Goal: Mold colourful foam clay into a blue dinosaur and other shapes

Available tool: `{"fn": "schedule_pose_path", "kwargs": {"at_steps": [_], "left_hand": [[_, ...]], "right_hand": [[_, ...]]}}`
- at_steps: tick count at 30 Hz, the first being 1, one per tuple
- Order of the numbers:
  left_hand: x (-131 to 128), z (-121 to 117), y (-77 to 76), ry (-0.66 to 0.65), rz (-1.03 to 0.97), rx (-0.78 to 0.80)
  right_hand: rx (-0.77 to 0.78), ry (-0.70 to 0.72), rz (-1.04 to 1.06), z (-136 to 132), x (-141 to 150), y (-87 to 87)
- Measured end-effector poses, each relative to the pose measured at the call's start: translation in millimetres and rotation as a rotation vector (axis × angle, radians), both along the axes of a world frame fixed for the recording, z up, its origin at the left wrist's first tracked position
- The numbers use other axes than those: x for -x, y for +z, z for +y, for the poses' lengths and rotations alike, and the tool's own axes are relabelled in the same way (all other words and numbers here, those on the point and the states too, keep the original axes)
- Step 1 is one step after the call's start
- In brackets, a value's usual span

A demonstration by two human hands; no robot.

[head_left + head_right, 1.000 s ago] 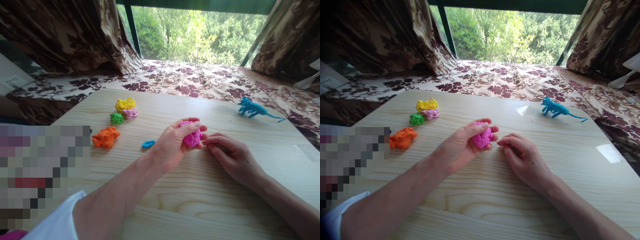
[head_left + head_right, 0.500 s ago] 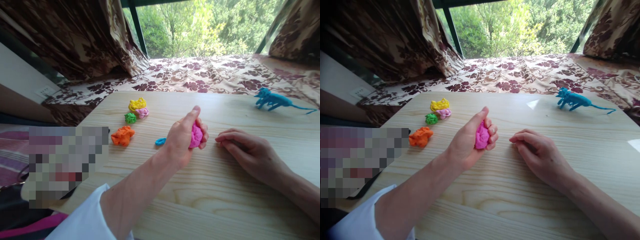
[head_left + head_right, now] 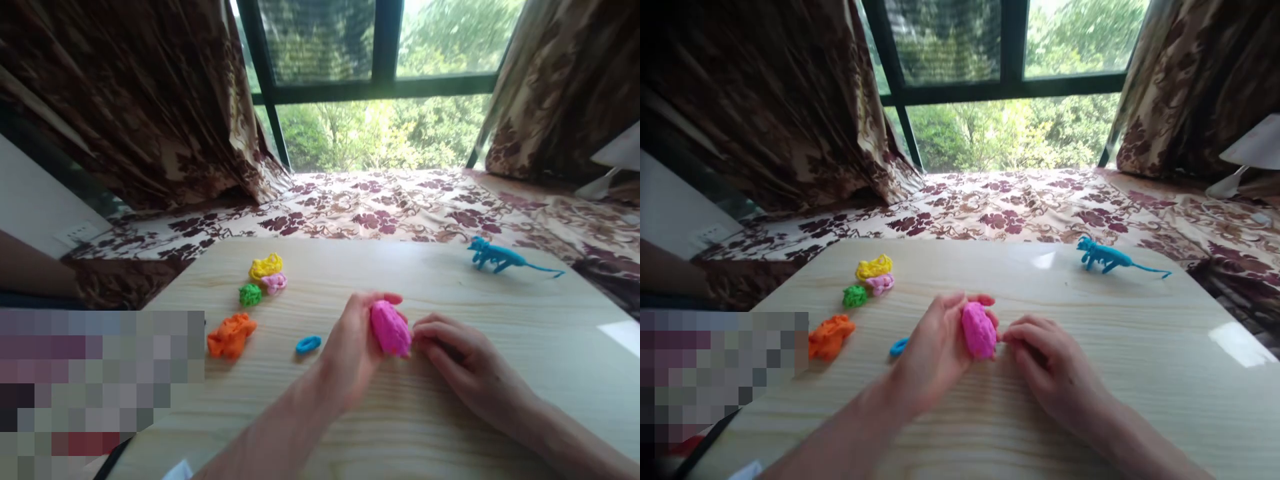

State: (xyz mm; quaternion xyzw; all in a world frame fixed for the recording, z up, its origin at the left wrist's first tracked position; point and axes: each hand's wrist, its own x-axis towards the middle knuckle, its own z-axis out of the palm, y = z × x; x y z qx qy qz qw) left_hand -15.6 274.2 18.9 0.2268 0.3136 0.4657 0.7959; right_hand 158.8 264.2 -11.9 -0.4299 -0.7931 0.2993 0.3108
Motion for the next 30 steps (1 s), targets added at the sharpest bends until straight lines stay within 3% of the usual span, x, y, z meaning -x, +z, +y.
{"fn": "schedule_pose_path", "kwargs": {"at_steps": [7,11,15,18,25,30], "left_hand": [[-1,5,2.5,0.174,0.149,0.062],[-8,17,12.9,0.290,0.152,0.132],[-20,38,26.8,0.226,0.194,-0.033],[-23,46,27.0,0.244,0.259,-0.072],[-9,20,4.8,0.185,0.380,-0.117],[-1,10,7.0,0.105,0.293,-0.109]], "right_hand": [[-0.090,-0.029,0.026,4,4,-3.9],[-0.128,0.008,0.037,9,4,-5.5],[-0.151,0.014,0.075,10,5,-8.7],[-0.149,-0.027,0.102,6,6,-6.1],[-0.113,-0.061,0.094,-1,7,4.9],[-0.106,-0.058,0.100,0,7,2.6]]}}
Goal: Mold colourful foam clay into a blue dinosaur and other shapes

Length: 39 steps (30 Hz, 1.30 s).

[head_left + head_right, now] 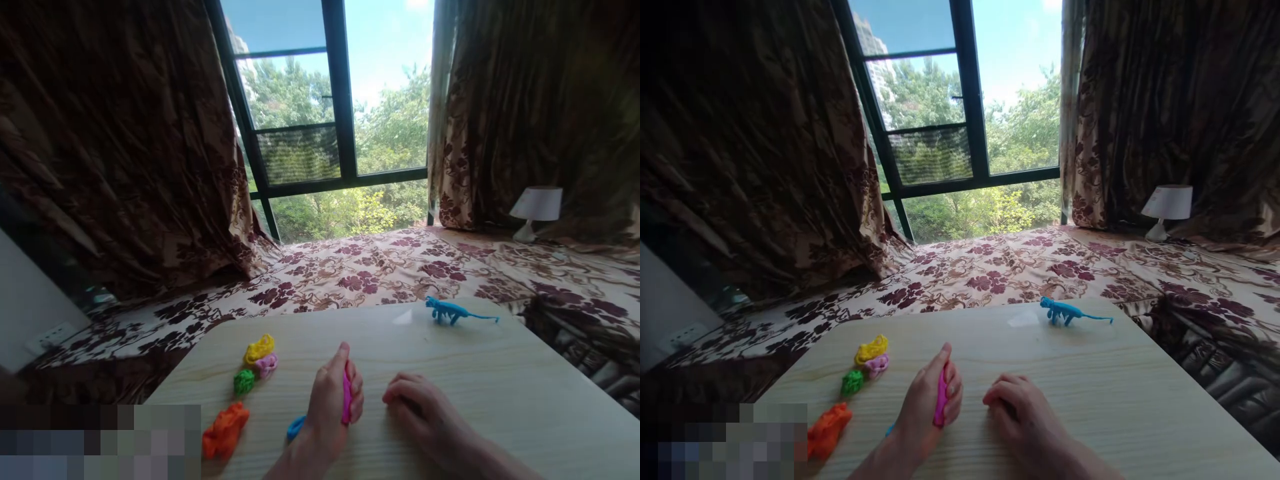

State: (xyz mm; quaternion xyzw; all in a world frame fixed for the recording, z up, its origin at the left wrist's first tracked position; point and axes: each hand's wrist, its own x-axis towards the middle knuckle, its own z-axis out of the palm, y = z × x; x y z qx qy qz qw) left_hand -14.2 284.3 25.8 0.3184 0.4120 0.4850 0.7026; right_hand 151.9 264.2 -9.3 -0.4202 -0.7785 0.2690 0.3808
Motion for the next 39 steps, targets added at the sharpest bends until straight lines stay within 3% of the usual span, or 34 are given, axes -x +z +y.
{"fn": "schedule_pose_path", "kwargs": {"at_steps": [6,12,19,24,35,39], "left_hand": [[7,-1,1.8,-0.078,-0.079,0.038],[11,-2,1.5,-0.161,-0.301,0.064],[15,-1,-3.6,0.021,-0.193,0.150],[12,-1,-7.8,-0.036,-0.163,0.121],[8,-10,2.4,-0.064,-0.078,0.039],[7,-8,-2.1,-0.119,-0.093,0.083]], "right_hand": [[0.035,0.011,-0.036,-2,-2,2.0],[0.037,0.046,-0.070,1,-5,1.0],[0.039,0.065,-0.085,2,-6,0.6],[0.037,0.063,-0.093,2,-6,-0.8],[0.043,0.059,-0.097,2,-6,-2.2],[0.042,0.064,-0.095,1,-5,-0.7]]}}
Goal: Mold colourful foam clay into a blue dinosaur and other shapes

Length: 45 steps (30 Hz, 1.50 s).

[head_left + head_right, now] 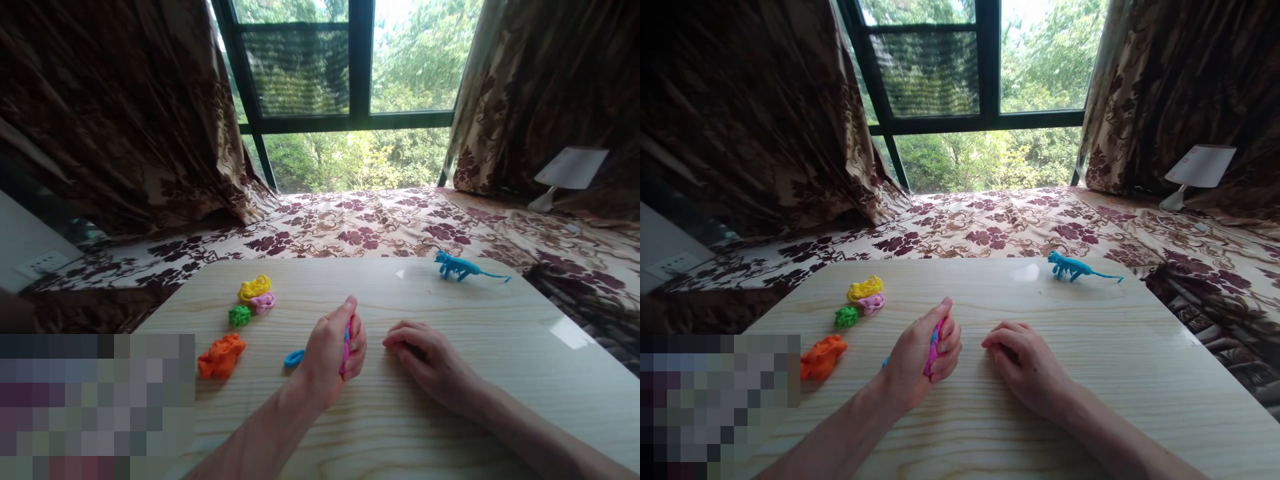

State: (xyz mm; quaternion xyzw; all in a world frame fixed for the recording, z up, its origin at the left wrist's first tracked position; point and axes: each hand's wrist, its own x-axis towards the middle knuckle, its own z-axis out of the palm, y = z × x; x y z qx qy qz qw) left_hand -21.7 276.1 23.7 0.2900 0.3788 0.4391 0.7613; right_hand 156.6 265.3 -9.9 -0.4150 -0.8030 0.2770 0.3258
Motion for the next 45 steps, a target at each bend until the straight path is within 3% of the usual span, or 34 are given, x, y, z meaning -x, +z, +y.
{"fn": "schedule_pose_path", "kwargs": {"at_steps": [3,7,12,16,19,23,27,32,40,45], "left_hand": [[1,5,-3.6,-0.041,-0.100,0.049],[4,9,-6.1,-0.034,-0.207,0.001],[2,6,-7.8,0.051,-0.068,-0.014],[-4,1,-8.3,0.057,-0.041,-0.053],[-6,-3,-7.5,0.012,0.078,-0.108],[-5,-5,-4.2,-0.100,0.329,-0.296],[-7,-10,-1.4,-0.169,0.438,-0.370],[-12,-13,1.2,-0.178,0.358,-0.383],[-5,-7,5.7,-0.133,0.178,-0.301],[-11,-10,5.6,-0.125,0.234,-0.291]], "right_hand": [[-0.001,-0.002,0.001,0,0,0.6],[-0.012,-0.004,0.000,1,0,0.1],[-0.066,-0.117,0.076,-4,1,-0.3],[-0.085,-0.115,0.071,-12,7,1.9],[-0.104,-0.138,0.050,-13,10,4.5],[-0.168,-0.171,0.067,-10,7,7.6],[-0.149,-0.118,0.039,-9,2,7.4],[-0.160,-0.059,0.021,-10,0,5.9],[0.016,-0.035,0.135,-6,-5,22.7],[0.036,-0.052,0.107,-6,-5,28.8]]}}
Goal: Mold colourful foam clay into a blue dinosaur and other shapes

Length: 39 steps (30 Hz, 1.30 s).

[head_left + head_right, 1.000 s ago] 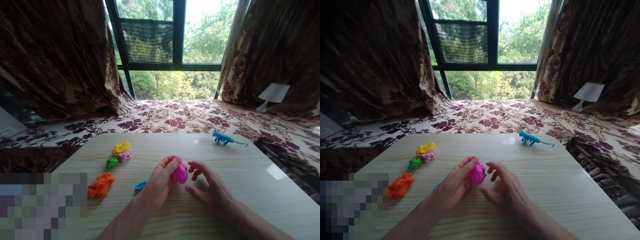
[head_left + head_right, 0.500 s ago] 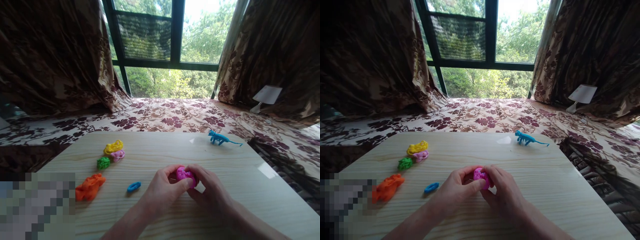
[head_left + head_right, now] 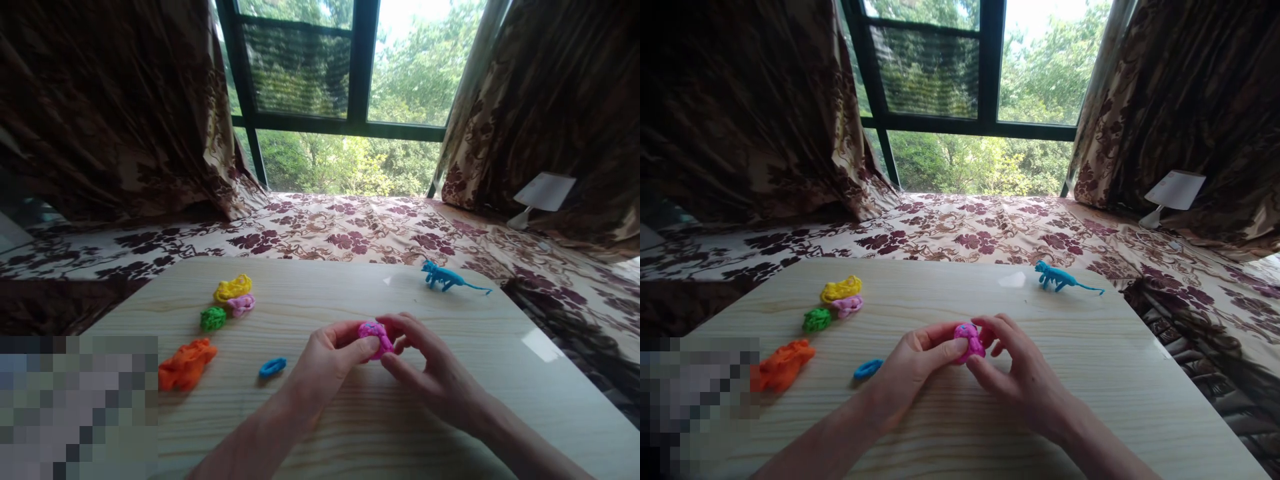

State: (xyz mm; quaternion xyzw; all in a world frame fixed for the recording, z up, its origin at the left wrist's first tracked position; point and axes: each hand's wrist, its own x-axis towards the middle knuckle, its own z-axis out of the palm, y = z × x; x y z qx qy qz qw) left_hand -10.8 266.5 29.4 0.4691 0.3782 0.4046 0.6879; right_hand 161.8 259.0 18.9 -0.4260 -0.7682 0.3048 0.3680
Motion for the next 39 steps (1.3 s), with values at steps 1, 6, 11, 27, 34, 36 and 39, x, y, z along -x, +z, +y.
{"fn": "schedule_pose_path", "kwargs": {"at_steps": [1,6,11,27,34,36,39], "left_hand": [[-1,-1,-0.9,0.005,0.029,0.002],[2,3,-12.4,0.058,0.182,-0.087],[14,14,-31.8,0.322,0.598,-0.619],[22,14,-38.8,0.345,0.780,-0.796],[11,-5,-15.8,0.295,0.456,-0.664],[9,-5,-15.6,0.290,0.430,-0.597],[11,0,-19.3,0.270,0.344,-0.442]], "right_hand": [[-0.008,-0.006,-0.015,0,0,0.3],[-0.127,0.001,-0.145,4,-3,4.4],[-0.109,-0.055,-0.388,4,-9,9.7],[-0.102,-0.213,-0.274,45,34,-23.3],[0.218,-0.232,0.229,35,35,-6.8],[0.283,-0.140,0.234,31,30,-2.7],[0.263,-0.039,0.153,23,17,3.1]]}}
